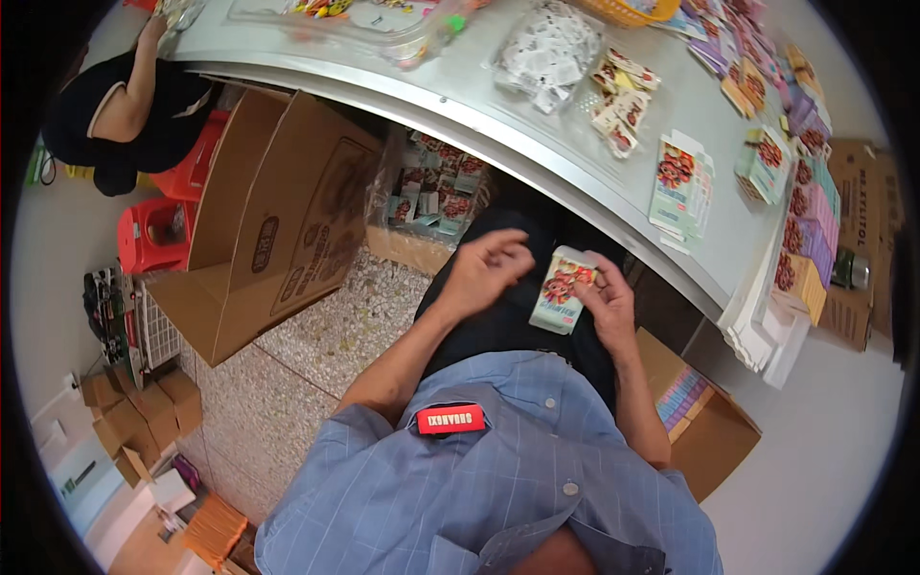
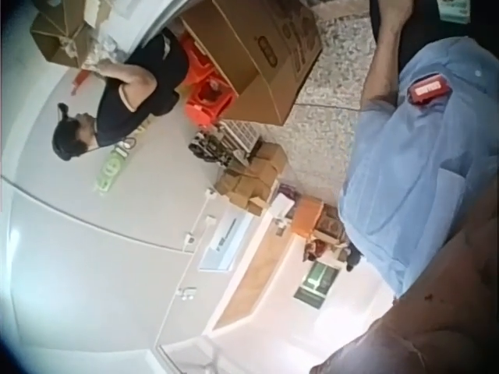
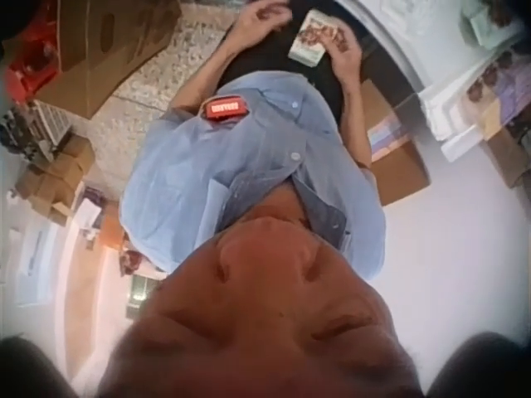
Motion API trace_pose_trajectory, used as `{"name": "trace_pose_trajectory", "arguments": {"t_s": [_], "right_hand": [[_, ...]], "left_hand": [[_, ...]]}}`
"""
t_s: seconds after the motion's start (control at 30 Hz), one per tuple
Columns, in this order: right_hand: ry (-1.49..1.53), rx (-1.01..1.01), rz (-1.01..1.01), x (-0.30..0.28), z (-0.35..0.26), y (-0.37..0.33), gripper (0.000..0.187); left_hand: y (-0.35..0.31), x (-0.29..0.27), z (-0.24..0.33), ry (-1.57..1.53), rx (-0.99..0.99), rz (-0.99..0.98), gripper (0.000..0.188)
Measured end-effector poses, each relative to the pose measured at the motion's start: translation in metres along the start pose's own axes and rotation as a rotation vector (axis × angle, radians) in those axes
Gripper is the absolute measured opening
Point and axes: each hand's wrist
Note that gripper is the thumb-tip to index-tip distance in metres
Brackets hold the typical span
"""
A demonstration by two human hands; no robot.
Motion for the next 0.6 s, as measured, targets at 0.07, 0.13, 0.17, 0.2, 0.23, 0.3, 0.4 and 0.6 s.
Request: {"name": "trace_pose_trajectory", "arguments": {"t_s": [0.07,0.13,0.17,0.2,0.23,0.3,0.4,0.6], "right_hand": [[-0.006,-0.010,0.065,-0.005,-0.005,0.011,0.048],[-0.042,0.016,0.120,-0.018,-0.003,0.020,0.045],[-0.033,0.028,0.098,-0.018,0.003,0.028,0.045],[0.003,0.074,0.084,-0.016,0.011,0.035,0.046],[0.025,0.121,0.097,-0.019,0.019,0.037,0.046],[0.040,0.159,0.109,-0.033,0.026,0.041,0.043],[-0.062,0.310,0.196,-0.061,0.032,0.036,0.034],[-0.605,0.347,-0.009,-0.062,0.051,0.031,0.047]], "left_hand": [[0.027,-0.029,-0.002,-0.110,-0.063,0.250,0.027],[0.067,-0.069,-0.024,-0.144,-0.112,0.425,0.022],[0.086,-0.108,-0.057,0.008,-0.103,0.572,0.024],[0.097,-0.149,-0.089,0.164,-0.101,0.731,0.026],[0.106,-0.171,-0.110,0.163,-0.118,0.743,0.026],[0.134,-0.189,-0.132,0.792,-0.054,0.726,0.037],[0.201,-0.165,-0.153,1.024,-0.260,0.480,0.049],[0.224,-0.250,-0.243,0.690,-0.111,0.422,0.050]]}}
Point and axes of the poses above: each hand's wrist, its own y-axis towards the middle knuckle, its own x-axis out of the palm, z = x × y, and after that the axes turned 12 degrees about -x, right-handed
